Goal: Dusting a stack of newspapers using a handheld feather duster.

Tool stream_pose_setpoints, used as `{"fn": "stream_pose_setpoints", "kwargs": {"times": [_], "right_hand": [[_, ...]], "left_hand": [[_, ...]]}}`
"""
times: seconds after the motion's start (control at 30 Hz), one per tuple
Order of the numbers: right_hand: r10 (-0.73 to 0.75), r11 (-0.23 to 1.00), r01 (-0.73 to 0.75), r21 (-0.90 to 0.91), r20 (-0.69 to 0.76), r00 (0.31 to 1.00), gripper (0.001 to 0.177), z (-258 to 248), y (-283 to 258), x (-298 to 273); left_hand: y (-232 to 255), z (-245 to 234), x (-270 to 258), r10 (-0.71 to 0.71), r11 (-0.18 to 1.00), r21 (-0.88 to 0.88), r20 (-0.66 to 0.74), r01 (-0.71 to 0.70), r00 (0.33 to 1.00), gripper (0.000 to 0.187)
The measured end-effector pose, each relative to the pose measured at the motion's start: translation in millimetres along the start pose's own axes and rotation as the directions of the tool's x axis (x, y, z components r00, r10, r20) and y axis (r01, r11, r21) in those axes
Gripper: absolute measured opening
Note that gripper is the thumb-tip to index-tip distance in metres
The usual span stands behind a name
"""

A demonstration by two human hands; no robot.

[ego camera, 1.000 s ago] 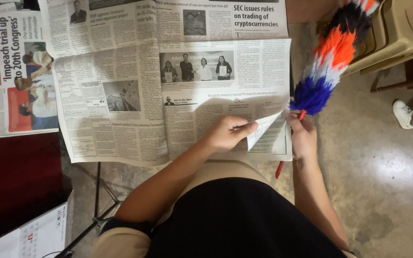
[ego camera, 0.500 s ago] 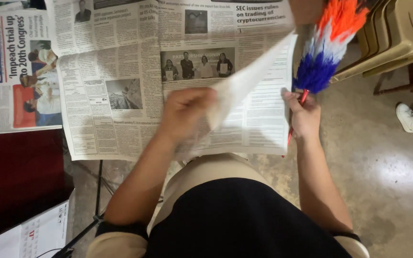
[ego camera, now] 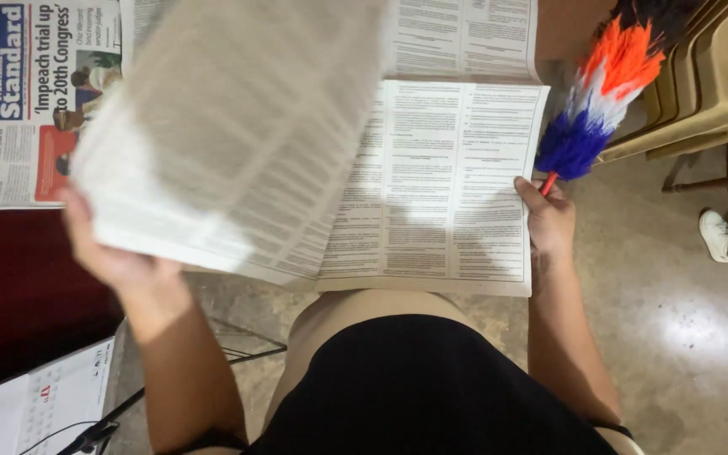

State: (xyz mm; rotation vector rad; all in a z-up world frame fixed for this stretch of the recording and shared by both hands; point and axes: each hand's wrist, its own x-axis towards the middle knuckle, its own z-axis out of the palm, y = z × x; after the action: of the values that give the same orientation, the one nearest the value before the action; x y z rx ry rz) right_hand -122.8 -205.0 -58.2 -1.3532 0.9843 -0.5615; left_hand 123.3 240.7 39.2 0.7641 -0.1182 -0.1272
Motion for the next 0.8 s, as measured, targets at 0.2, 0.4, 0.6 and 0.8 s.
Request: {"fn": "stream_pose_setpoints", "kwargs": {"times": [0.2, 0.4, 0.6, 0.8], "right_hand": [[-0.004, 0.984, -0.002, -0.179, -0.033, 0.999, 0.016, -6.6, -0.3, 2.4], [-0.005, 0.994, 0.001, -0.113, -0.035, 0.999, 0.014, -10.1, 9.1, 9.8], [-0.006, 0.996, 0.006, -0.089, 0.005, 1.0, 0.011, 6.3, -31.5, -9.4], [-0.096, 0.992, 0.094, -0.088, -0.016, 0.995, 0.006, 0.5, -21.8, 15.1]], "left_hand": [[15.8, -88.2, -6.6, 0.067, 0.998, 0.006, -0.236, -0.067, 0.97, 0.079], [17.3, -141.7, -25.4, -0.023, 0.92, 0.283, -0.655, 0.273, 0.755, 0.015], [40.6, -195.2, -1.5, -0.301, 0.772, 0.437, -0.39, 0.463, 0.87, 0.055], [29.3, -119.7, 75.5, -0.385, 0.278, 0.76, -0.472, 0.588, 0.793, 0.055]]}}
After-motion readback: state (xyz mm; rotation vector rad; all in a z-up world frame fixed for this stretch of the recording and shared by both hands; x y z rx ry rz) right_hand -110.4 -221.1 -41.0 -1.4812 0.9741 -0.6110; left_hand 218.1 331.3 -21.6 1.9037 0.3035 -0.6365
